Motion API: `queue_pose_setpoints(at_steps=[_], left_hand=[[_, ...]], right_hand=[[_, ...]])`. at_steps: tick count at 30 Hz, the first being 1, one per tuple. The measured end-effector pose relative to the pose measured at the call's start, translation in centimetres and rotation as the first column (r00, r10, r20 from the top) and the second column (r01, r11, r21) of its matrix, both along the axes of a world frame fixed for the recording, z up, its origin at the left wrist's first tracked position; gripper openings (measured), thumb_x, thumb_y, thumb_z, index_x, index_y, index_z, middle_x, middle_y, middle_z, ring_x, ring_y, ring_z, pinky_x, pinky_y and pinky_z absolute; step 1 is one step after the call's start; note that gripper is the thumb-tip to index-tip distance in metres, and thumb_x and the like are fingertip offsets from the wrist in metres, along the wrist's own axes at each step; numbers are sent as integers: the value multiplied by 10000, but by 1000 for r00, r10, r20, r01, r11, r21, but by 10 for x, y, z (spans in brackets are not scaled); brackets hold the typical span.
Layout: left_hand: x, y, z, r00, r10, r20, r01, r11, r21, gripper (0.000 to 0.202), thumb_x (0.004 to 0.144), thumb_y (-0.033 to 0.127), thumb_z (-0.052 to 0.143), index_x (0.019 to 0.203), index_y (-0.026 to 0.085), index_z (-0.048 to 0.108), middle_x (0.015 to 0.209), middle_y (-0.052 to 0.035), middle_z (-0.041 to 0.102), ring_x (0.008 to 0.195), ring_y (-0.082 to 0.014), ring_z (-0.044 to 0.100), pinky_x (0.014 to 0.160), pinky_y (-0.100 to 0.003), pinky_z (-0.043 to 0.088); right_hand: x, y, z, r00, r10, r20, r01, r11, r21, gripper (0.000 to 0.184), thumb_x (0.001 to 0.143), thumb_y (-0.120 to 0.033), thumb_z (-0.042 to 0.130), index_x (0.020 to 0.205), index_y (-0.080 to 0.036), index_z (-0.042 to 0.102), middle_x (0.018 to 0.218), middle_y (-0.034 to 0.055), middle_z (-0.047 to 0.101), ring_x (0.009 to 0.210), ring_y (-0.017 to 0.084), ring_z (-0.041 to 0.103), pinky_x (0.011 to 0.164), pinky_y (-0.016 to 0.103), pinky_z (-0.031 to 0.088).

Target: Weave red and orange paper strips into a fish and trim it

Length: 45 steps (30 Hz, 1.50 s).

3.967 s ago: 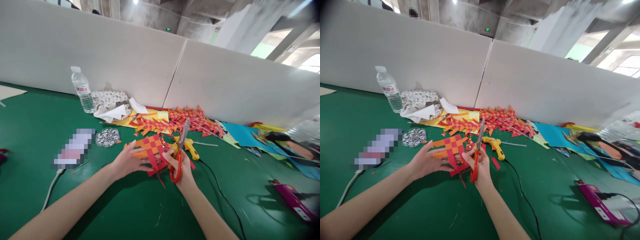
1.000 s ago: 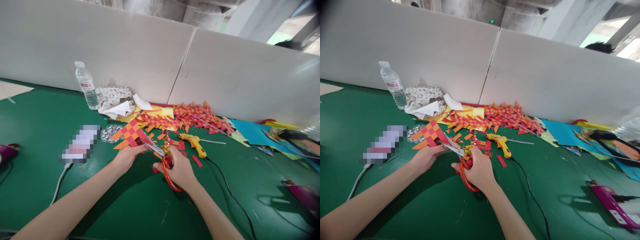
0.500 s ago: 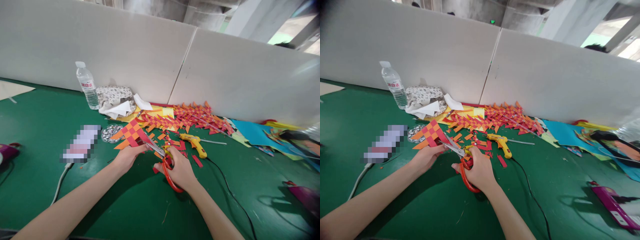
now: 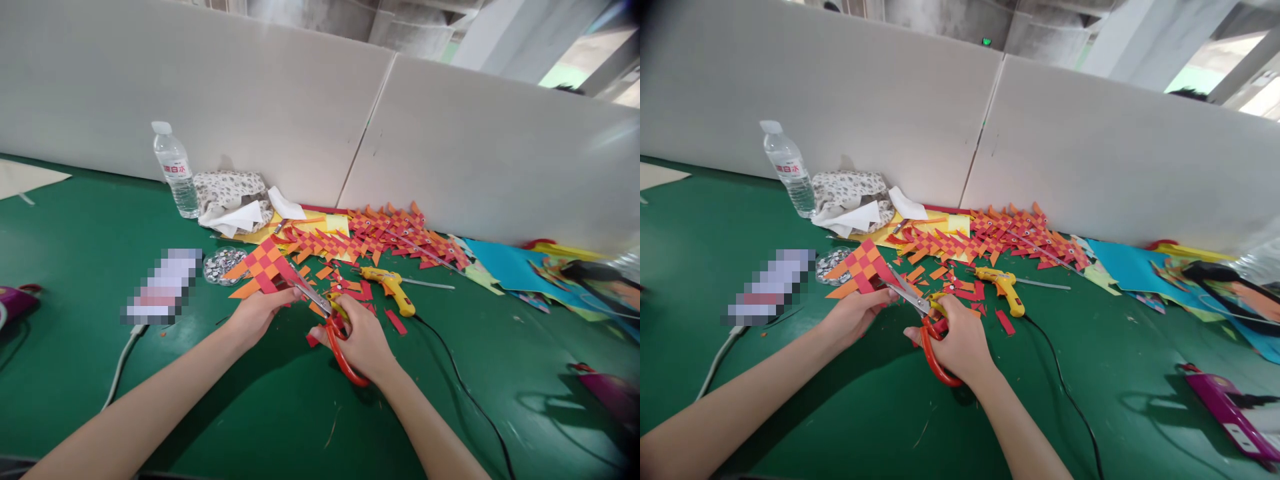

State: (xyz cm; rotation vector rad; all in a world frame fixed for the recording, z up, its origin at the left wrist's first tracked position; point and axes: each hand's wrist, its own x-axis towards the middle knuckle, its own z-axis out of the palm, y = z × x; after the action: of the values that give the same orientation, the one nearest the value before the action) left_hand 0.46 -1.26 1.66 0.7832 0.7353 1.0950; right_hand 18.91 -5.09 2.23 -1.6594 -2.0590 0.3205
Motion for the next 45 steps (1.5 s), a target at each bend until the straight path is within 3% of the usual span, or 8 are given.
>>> queue_pose_setpoints(at_steps=[13, 19, 27, 45], left_hand=[[-1, 1, -1, 997, 48, -54, -49, 999, -19, 209, 613, 220, 761, 808, 159, 714, 911, -49, 716, 928, -206, 620, 904, -329, 434], [0, 2, -1, 999, 46, 16, -45, 997, -61, 194, 620, 226, 748, 792, 145, 713, 857, -46, 716, 830, -187, 633, 808, -299, 492], [1, 4, 1, 964, 239, 118, -225, 966, -127, 238, 627, 233, 748, 841, 155, 681, 854, -19, 712, 786, -172, 652, 668, -270, 549], [1, 4, 7, 961, 275, 1, -275, 961, 3, 304, 599, 249, 787, 863, 156, 667, 893, -34, 719, 782, -175, 668, 660, -246, 542]], right_hand=[[0, 1, 3, 998, 15, -54, -14, 1000, 18, 334, 669, -443, 659, 667, -201, 429, 660, -18, 535, 560, 113, 471, 509, 213, 319], [1, 0, 4, 999, -11, -49, 12, 1000, 21, 368, 655, -470, 666, 648, -202, 414, 644, -24, 509, 544, 107, 445, 501, 212, 304], [3, 3, -2, 1000, -14, -21, 15, 998, 65, 385, 664, -507, 650, 649, -207, 410, 636, -19, 486, 547, 114, 425, 512, 221, 317], [5, 3, 0, 1000, -4, 9, 3, 994, 107, 414, 683, -504, 638, 593, -207, 364, 560, -48, 396, 506, 97, 372, 493, 217, 284]])
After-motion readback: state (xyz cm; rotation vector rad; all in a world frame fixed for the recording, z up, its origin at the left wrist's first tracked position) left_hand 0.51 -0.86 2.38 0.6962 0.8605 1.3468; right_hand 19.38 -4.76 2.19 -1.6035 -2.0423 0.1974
